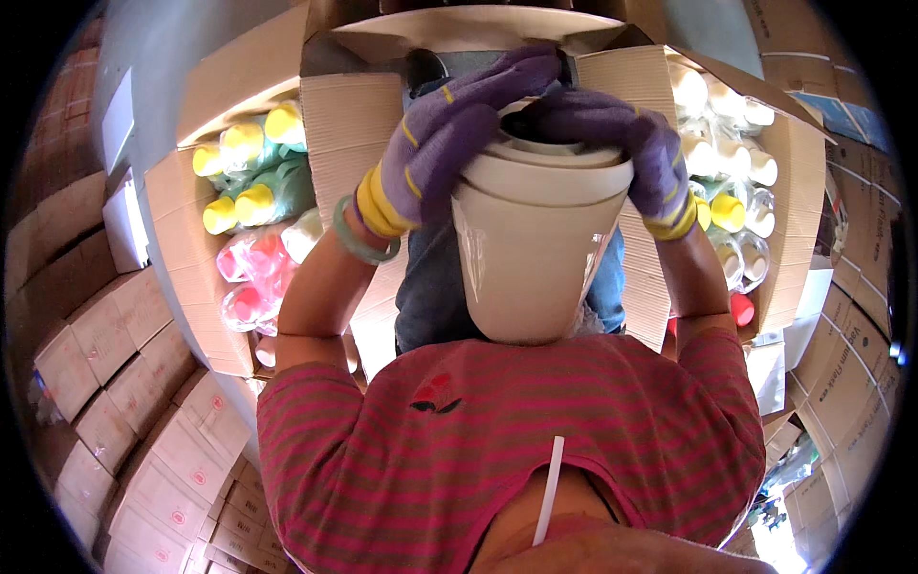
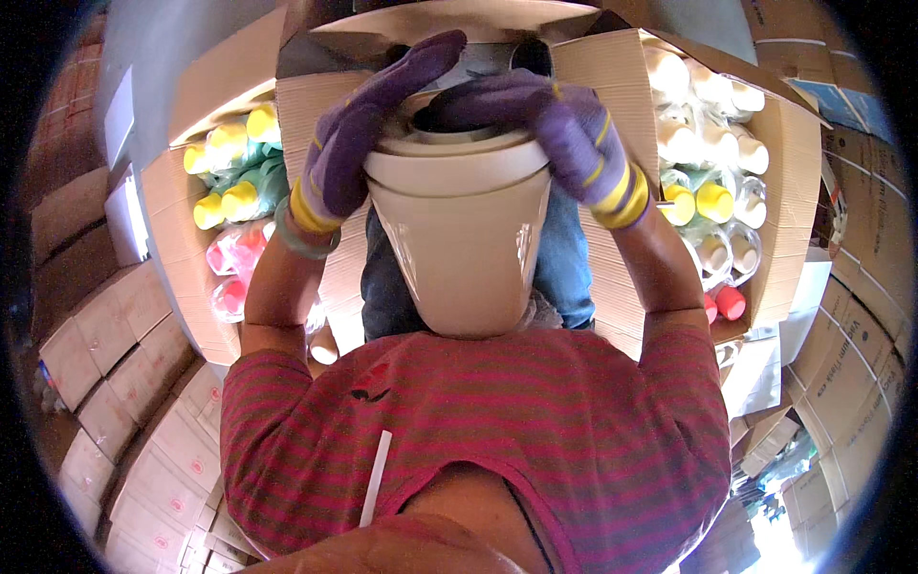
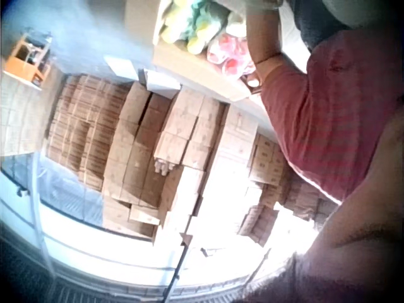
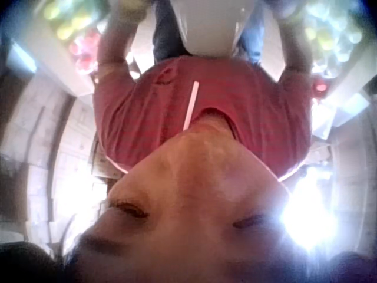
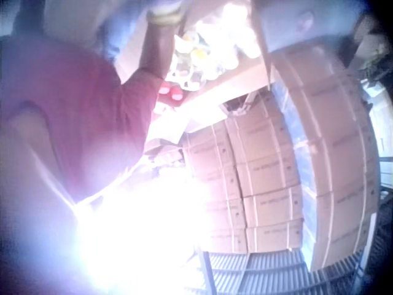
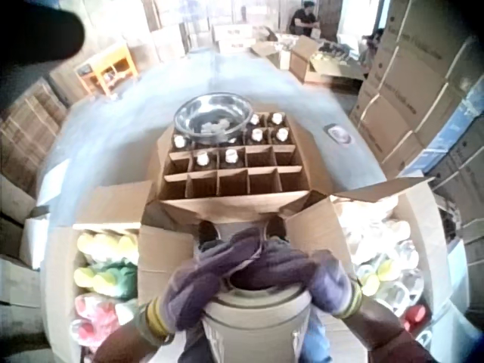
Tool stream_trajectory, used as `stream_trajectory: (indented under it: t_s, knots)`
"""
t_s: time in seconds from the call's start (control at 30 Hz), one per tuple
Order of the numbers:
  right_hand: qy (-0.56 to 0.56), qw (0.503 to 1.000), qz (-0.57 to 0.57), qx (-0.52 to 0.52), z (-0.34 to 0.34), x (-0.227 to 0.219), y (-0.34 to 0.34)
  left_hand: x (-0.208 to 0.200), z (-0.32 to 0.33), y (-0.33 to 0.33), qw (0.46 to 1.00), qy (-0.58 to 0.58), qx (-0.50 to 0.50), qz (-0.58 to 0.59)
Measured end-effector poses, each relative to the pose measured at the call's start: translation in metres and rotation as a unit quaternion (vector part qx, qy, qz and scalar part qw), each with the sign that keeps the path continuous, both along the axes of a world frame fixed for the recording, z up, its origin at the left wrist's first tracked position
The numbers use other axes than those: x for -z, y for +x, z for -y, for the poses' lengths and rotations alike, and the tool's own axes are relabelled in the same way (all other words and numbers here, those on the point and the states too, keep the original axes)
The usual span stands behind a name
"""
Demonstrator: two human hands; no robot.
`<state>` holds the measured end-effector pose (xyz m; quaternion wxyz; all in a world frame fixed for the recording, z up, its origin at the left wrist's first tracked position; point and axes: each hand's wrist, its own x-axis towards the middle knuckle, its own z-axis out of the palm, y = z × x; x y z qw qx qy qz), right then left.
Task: The person sits on the floor surrounded by cardboard boxes and assembles plastic containers. They pick up container bodies, lids, and black rubber seals, then insert the seals into the lids and screw the lids onto the bodies. The person handles multiple containers of different colors, including beige and green, and places the assembled units back into the boxes.
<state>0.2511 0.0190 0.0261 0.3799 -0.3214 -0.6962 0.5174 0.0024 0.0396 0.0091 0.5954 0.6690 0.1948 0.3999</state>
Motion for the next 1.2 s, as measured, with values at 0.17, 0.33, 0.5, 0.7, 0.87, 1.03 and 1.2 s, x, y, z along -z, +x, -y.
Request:
stream_trajectory:
  t_s: [0.17,0.33,0.5,0.7,0.87,1.03,1.2]
  knots:
    - [0.193,0.953,0.231,-0.040,0.042,-0.076,-0.028,0.040,-0.023,-0.009,0.983,-0.094,0.073,-0.140]
    - [-0.022,0.999,0.000,0.048,0.008,-0.021,0.006,-0.028,-0.012,0.009,0.995,0.071,-0.011,-0.070]
    - [0.166,0.970,0.174,-0.041,0.028,-0.007,0.022,0.019,-0.028,-0.001,0.995,0.069,0.024,-0.061]
    - [0.119,0.989,0.068,-0.047,0.006,-0.020,0.009,-0.002,-0.022,0.010,0.998,0.017,0.057,-0.029]
    - [0.007,1.000,0.016,0.003,-0.004,-0.002,0.023,-0.040,-0.006,0.011,0.997,-0.064,0.052,-0.007]
    - [0.030,0.997,0.076,-0.004,0.017,-0.036,-0.018,-0.003,-0.021,0.012,0.994,0.073,0.077,-0.002]
    - [0.186,0.971,0.142,-0.052,0.008,-0.049,-0.018,-0.004,-0.033,0.001,0.989,0.121,0.073,-0.042]
